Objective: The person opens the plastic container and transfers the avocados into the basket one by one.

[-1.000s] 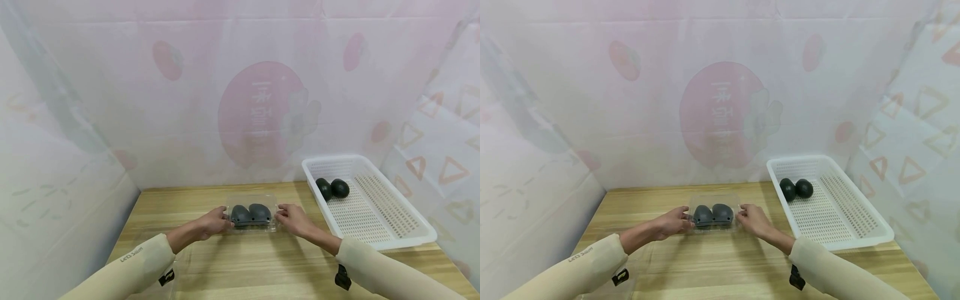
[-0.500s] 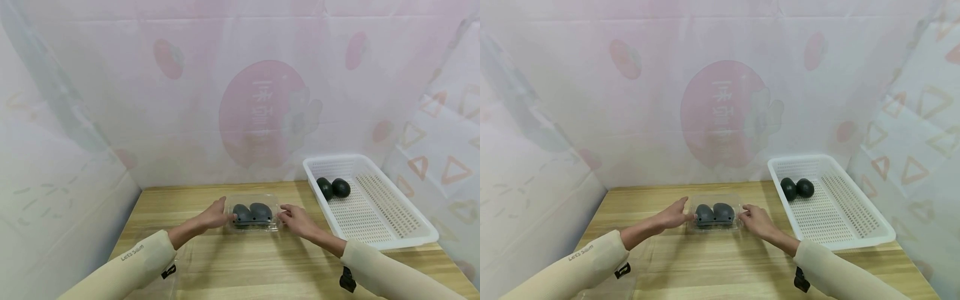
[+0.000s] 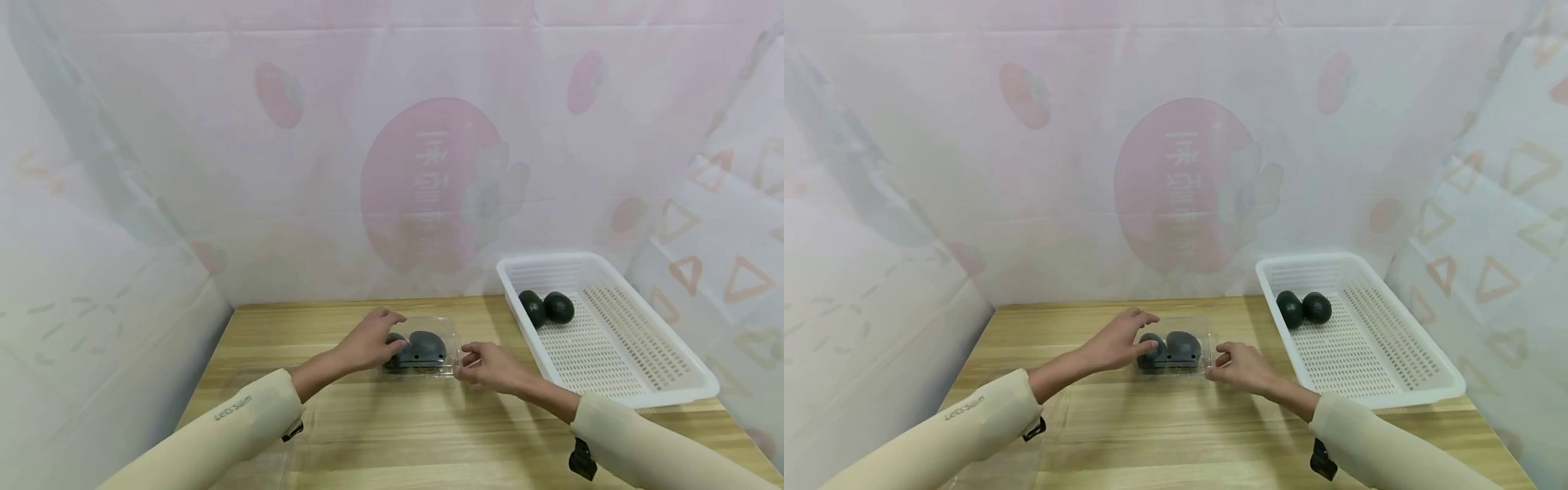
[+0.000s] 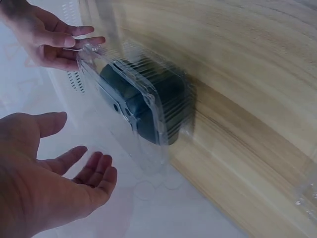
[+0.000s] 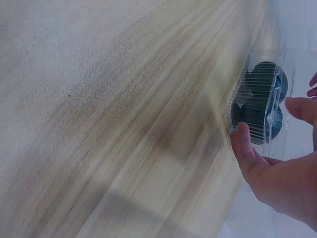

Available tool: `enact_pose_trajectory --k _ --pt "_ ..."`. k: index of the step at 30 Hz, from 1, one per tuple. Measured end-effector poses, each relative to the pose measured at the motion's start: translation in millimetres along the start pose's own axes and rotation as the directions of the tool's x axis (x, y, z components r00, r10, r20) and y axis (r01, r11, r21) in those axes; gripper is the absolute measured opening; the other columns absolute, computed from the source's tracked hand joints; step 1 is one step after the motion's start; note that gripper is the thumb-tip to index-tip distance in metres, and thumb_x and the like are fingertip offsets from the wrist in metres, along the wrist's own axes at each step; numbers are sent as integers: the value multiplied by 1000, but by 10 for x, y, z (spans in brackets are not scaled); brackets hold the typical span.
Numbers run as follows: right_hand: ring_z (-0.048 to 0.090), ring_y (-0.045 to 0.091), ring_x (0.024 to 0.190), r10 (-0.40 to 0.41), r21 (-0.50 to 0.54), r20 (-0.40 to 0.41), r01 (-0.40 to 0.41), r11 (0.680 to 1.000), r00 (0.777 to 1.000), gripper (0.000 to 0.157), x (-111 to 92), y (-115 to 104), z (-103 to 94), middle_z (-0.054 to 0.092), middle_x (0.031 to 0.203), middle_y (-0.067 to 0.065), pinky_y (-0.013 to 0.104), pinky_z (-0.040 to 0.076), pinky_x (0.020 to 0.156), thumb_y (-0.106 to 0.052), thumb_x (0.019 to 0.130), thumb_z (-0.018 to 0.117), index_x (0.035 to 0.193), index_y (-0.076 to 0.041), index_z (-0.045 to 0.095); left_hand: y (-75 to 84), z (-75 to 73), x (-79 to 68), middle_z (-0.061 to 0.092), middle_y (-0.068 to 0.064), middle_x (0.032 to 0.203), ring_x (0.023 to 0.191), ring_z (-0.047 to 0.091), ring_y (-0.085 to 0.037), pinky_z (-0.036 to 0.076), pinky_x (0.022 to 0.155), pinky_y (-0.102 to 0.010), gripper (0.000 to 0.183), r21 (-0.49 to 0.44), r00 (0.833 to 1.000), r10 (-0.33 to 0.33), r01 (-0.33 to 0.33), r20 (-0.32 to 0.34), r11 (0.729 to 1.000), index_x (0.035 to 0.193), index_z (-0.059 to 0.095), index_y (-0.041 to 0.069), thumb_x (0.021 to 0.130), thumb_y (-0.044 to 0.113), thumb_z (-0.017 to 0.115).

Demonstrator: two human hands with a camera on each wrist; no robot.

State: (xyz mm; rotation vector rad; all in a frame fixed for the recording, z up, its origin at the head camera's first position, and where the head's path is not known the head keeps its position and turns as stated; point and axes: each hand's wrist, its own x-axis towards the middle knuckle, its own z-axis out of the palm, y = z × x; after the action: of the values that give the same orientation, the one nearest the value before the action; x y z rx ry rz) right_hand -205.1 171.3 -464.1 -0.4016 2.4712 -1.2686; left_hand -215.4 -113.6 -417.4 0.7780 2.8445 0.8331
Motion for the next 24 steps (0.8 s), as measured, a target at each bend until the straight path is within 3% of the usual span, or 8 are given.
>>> enact_pose_trajectory --k 4,10,17,24 --pt "75 28 94 -11 47 55 9 999 998 63 -3 37 10 75 109 21 39 63 78 -5 88 78 137 23 52 111 63 58 67 -17 117 103 66 -27 56 86 -44 36 62 997 73 -73 5 995 133 68 -1 101 14 74" --pt "75 30 93 9 221 127 -37 975 992 40 -2 117 52 72 107 29 45 64 84 5 92 71 125 23 56 283 192 142 64 0 92 74 54 -9 46 66 -26 26 146 990 128 -136 60 980 122 75 3 100 17 76" --pt "75 29 96 42 359 194 -111 927 980 19 -7 162 66 72 107 29 42 63 84 5 101 58 115 18 59 410 344 177 71 1 98 77 59 -5 48 64 -19 13 209 979 188 -201 82 957 111 79 10 99 14 76" --pt "75 23 96 53 466 242 -164 870 969 23 0 249 58 74 113 27 35 62 82 -4 107 56 116 16 61 496 484 241 68 7 91 73 51 -1 44 63 -18 13 216 974 191 -214 123 953 109 82 12 101 15 72"
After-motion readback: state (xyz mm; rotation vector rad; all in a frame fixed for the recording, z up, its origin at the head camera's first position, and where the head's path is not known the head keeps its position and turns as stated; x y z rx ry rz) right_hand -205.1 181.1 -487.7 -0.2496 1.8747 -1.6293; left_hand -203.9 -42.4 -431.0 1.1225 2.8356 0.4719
